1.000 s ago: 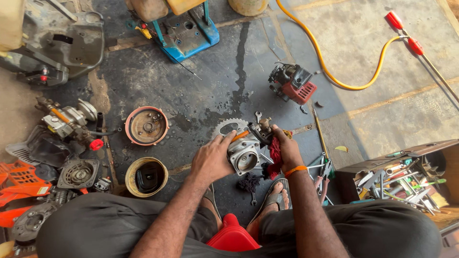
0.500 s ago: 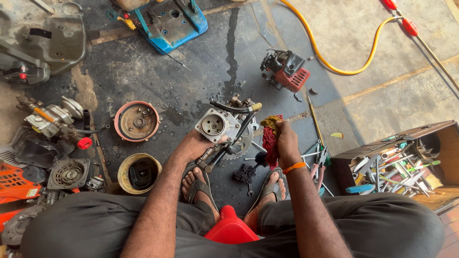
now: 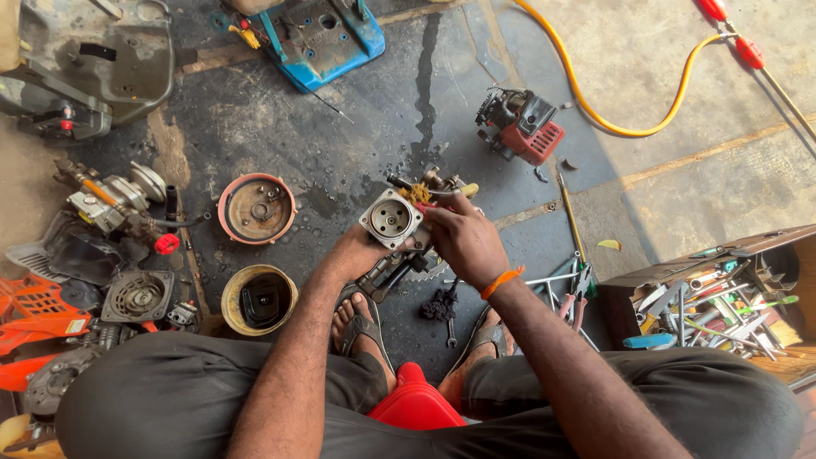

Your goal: The person sits on a red stool and wipes a small engine block with a red rag, rotating it to clean multiple sides. They use a screwdriver to scrape residue from crevices and continue wiping the exterior surfaces.

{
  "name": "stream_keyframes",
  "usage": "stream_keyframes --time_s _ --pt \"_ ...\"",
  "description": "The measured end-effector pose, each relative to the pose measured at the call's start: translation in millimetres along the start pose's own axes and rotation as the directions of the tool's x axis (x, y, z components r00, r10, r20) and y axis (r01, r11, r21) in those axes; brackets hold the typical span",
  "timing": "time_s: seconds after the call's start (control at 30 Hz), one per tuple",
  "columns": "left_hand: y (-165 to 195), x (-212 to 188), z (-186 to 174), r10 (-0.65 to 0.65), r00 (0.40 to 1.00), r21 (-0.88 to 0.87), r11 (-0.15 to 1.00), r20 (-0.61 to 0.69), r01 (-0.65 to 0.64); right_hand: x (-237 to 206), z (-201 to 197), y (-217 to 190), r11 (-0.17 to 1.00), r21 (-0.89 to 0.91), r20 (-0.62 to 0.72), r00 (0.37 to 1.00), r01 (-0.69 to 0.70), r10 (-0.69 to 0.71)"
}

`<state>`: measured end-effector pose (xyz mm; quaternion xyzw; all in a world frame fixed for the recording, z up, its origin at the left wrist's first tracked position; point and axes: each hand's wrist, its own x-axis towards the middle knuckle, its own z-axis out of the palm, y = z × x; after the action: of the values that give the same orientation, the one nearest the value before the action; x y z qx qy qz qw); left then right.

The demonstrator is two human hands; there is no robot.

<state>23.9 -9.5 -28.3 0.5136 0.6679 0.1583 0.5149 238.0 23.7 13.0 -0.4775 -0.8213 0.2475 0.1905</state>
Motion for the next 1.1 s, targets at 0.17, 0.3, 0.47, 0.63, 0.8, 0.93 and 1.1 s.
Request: stream_keyframes --time_s 0.17,0.3,0.47,0.63,0.8,0.93,1.1 --pt "1 2 -2 0.066 0.998 -0.031 0.997 0.005 -0.065 14 -23 14 0.945 0.079 0.103 0.946 -0.317 0.308" --pt "1 3 -1 -0.022 1.000 0.007 1.000 0.019 0.022 28 -4 8 0.981 0.067 0.008 0.983 -0.184 0.184" --pt "0 6 2 0.034 0.999 -0.044 0.998 -0.002 -0.034 48 16 7 0.996 -0.004 -0.011 0.996 -0.087 0.087" --pt "-2 4 10 0.082 0.992 -0.156 0.983 -0.093 -0.095 39 12 0 0.996 -0.036 -0.029 0.996 -0.085 0.084" --pt "-1 -4 11 0.027 0.996 -0.130 0.991 -0.084 -0.038 4 4 -5 0.993 -0.089 -0.004 0.997 0.076 -0.076" --pt "5 -3 7 0.002 0.999 -0.132 0.991 -0.035 -0.007 8 -10 24 0.979 -0.064 0.095 0.978 0.194 -0.188" --pt "4 0 6 -0.011 1.000 -0.060 0.998 -0.014 0.010 11 -37 76 0.495 0.767 0.136 0.858 -0.408 0.495"
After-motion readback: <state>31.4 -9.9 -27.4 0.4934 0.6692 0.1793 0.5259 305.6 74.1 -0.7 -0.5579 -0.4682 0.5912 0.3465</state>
